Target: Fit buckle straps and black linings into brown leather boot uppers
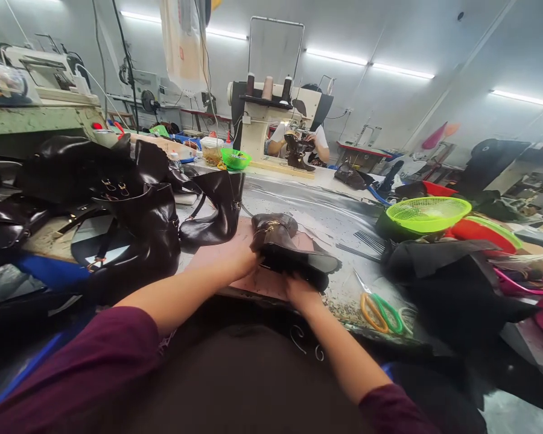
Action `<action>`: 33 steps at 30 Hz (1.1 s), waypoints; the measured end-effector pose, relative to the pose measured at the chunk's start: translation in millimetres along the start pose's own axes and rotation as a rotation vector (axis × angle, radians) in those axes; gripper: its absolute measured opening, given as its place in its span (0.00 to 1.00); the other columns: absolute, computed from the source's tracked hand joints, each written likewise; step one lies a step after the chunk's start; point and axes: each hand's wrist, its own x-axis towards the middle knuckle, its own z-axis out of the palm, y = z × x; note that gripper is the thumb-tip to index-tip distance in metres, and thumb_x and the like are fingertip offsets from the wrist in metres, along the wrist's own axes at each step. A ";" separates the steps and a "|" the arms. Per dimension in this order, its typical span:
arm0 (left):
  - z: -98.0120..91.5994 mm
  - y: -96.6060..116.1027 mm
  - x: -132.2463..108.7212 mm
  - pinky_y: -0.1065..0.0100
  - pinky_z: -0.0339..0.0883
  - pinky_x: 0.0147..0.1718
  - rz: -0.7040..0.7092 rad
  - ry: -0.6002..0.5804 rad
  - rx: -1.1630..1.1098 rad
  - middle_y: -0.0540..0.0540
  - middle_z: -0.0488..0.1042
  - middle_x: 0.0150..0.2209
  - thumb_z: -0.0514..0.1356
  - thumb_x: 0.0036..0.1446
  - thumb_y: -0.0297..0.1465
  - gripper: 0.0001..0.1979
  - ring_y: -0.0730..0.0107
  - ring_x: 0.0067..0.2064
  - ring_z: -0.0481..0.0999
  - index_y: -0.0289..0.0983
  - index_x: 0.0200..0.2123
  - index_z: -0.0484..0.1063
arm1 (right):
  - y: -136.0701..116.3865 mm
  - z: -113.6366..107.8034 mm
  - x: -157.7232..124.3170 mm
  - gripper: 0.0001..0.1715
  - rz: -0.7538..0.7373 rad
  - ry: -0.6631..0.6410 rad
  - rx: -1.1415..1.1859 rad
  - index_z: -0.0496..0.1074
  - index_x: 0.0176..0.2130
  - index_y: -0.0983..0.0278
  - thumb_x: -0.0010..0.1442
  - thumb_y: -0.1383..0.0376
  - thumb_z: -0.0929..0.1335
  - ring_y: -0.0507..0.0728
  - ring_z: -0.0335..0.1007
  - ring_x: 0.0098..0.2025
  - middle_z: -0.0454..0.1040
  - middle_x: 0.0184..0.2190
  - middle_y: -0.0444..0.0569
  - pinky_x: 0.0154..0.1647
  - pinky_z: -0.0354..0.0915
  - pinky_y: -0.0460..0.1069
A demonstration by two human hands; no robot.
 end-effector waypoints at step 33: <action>-121.8 47.2 152.3 0.65 0.67 0.33 -0.136 -0.076 0.293 0.37 0.77 0.34 0.52 0.52 0.25 0.12 0.59 0.37 0.76 0.34 0.37 0.73 | -12.3 -152.9 73.4 0.10 0.125 0.527 -0.272 0.68 0.37 0.67 0.57 0.64 0.63 0.62 0.69 0.39 0.73 0.34 0.57 0.37 0.59 0.52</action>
